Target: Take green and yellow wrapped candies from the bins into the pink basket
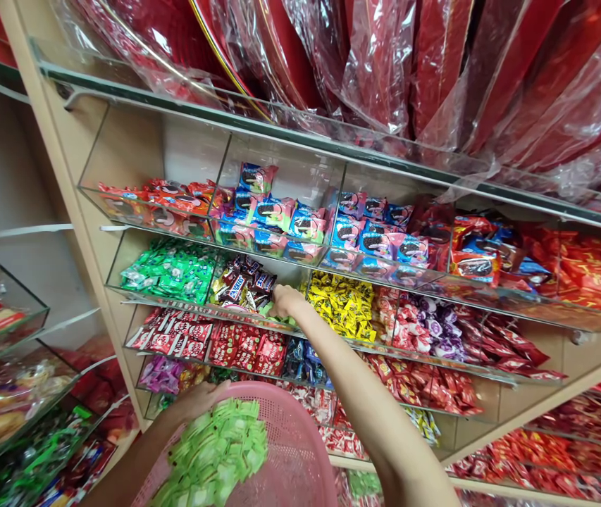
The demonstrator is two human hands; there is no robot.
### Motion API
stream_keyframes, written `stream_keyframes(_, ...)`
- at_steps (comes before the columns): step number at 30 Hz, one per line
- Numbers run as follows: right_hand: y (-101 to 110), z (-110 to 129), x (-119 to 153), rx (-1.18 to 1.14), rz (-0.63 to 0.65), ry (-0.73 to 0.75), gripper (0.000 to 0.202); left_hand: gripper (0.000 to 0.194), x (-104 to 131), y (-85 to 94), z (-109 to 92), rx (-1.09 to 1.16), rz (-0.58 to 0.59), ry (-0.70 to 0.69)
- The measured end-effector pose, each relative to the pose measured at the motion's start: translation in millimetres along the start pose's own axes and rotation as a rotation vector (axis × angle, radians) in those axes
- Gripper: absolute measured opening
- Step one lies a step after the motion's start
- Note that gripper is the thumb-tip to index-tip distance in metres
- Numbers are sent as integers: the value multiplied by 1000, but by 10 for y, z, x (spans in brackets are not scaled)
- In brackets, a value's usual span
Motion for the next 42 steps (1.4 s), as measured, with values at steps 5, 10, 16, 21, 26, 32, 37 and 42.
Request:
stream_keyframes(5,21,-14,32,-50,-52,14,43,75,-28,-29,40,4,-12,0)
stream_keyframes(10,19,-57,23,-81,-88,47,35,74,-25,-27,37,7,-15,-9)
stream_keyframes(16,-16,-124,-47,-120,-151,44,37,74,-18,-4,29,0,-13,-23)
stream_keyframes(21,43,-138,-42,-160,-247,62,32,75,5,31,14,3,-9,-31)
stream_keyframes(26,172,-119,5,-218,-306,128,25,75,17,38,16,1,2,-27)
stream_keyframes(32,169,-117,45,-174,-120,130,30,75,5,31,6,8,2,-21)
stream_keyframes(37,99,-84,25,39,-72,187,35,74,35,39,-14,18,7,-7)
stream_keyframes(42,48,-37,35,74,10,211,18,72,34,12,38,7,-5,-5)
Point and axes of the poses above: each hand's wrist, its own x-axis away from the middle knuckle, its own y-axis out of the back of the hand, z = x × y, the point moved 2 cm from there along -x, towards the middle knuckle, and after that the axes turned 3 degrees about -z, right-handed, at the moved point
